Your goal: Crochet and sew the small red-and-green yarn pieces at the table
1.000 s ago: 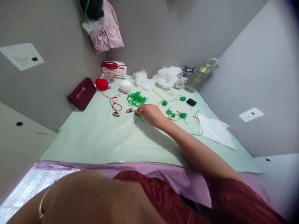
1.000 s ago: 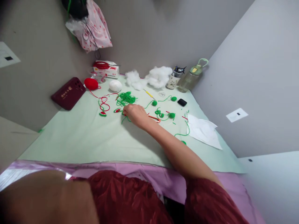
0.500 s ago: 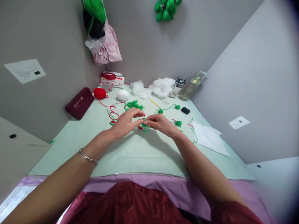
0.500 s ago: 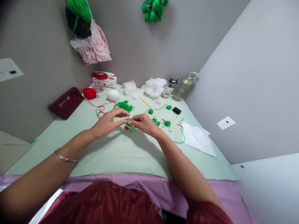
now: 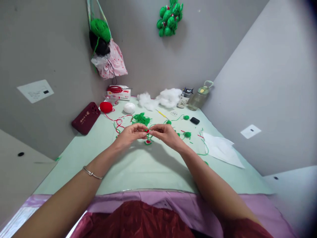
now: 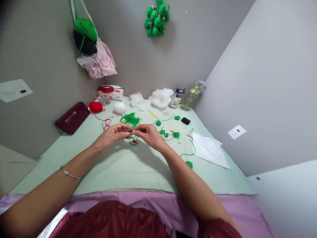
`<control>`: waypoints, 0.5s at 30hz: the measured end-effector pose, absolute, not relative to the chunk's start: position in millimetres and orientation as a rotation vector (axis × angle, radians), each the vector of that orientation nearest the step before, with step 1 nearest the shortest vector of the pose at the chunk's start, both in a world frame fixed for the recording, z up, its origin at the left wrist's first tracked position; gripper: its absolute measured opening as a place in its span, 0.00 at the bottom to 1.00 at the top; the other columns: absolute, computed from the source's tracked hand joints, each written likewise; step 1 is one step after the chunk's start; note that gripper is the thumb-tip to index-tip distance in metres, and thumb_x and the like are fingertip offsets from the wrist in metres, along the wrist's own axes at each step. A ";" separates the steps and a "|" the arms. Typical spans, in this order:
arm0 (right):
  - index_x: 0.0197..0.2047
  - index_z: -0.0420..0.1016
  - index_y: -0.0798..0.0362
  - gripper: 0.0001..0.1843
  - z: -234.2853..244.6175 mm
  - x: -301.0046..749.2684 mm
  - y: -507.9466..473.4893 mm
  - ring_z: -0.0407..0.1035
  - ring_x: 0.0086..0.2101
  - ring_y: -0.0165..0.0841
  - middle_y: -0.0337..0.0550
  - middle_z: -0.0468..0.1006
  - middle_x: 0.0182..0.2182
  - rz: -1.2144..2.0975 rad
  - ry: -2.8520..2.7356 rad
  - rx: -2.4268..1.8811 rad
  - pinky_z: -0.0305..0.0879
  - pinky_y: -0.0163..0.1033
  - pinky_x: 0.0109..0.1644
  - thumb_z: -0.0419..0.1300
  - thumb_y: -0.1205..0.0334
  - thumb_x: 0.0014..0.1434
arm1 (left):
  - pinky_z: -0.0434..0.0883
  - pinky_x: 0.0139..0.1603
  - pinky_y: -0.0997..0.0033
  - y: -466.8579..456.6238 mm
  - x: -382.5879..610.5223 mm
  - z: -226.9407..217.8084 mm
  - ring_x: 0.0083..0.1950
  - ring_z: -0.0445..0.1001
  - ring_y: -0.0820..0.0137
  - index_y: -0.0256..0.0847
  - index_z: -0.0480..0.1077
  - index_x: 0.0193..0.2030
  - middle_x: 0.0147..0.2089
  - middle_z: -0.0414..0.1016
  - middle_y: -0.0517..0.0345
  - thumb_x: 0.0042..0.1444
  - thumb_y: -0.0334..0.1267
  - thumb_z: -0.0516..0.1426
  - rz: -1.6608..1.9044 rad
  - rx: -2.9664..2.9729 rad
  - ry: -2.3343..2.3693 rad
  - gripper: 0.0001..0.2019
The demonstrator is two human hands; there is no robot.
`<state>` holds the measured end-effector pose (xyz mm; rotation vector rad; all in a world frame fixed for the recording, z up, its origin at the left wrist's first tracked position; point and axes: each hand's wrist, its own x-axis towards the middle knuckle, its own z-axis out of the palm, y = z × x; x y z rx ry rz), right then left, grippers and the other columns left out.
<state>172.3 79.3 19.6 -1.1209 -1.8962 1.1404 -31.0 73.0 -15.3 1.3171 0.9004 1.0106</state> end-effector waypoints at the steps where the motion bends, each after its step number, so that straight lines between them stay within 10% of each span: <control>1: 0.34 0.78 0.57 0.18 19.6 170.7 79.1 0.51 0.24 0.25 0.34 0.65 0.22 1.158 -1.880 -1.111 0.46 0.36 0.28 0.63 0.47 0.55 | 0.70 0.52 0.60 72.3 -31.9 -14.9 0.42 0.78 0.65 0.40 0.73 0.46 0.42 0.77 0.55 0.51 0.44 0.66 0.986 1.322 0.884 0.18; 9: 0.23 0.67 0.53 0.16 17.8 180.7 90.0 0.47 0.19 0.22 0.29 0.58 0.16 1.445 -1.414 -1.065 0.40 0.35 0.24 0.66 0.52 0.51 | 0.69 0.46 0.63 80.7 -53.5 -10.5 0.41 0.75 0.64 0.40 0.74 0.41 0.36 0.76 0.56 0.54 0.45 0.61 0.867 1.598 1.034 0.12; 15: 0.21 0.63 0.53 0.23 6.6 189.6 95.2 0.46 0.19 0.21 0.30 0.57 0.18 1.496 -1.298 -1.060 0.37 0.35 0.24 0.70 0.49 0.49 | 0.59 0.64 0.46 39.1 -59.0 32.2 0.60 0.66 0.51 0.47 0.77 0.48 0.56 0.72 0.49 0.56 0.40 0.58 1.115 2.199 1.320 0.14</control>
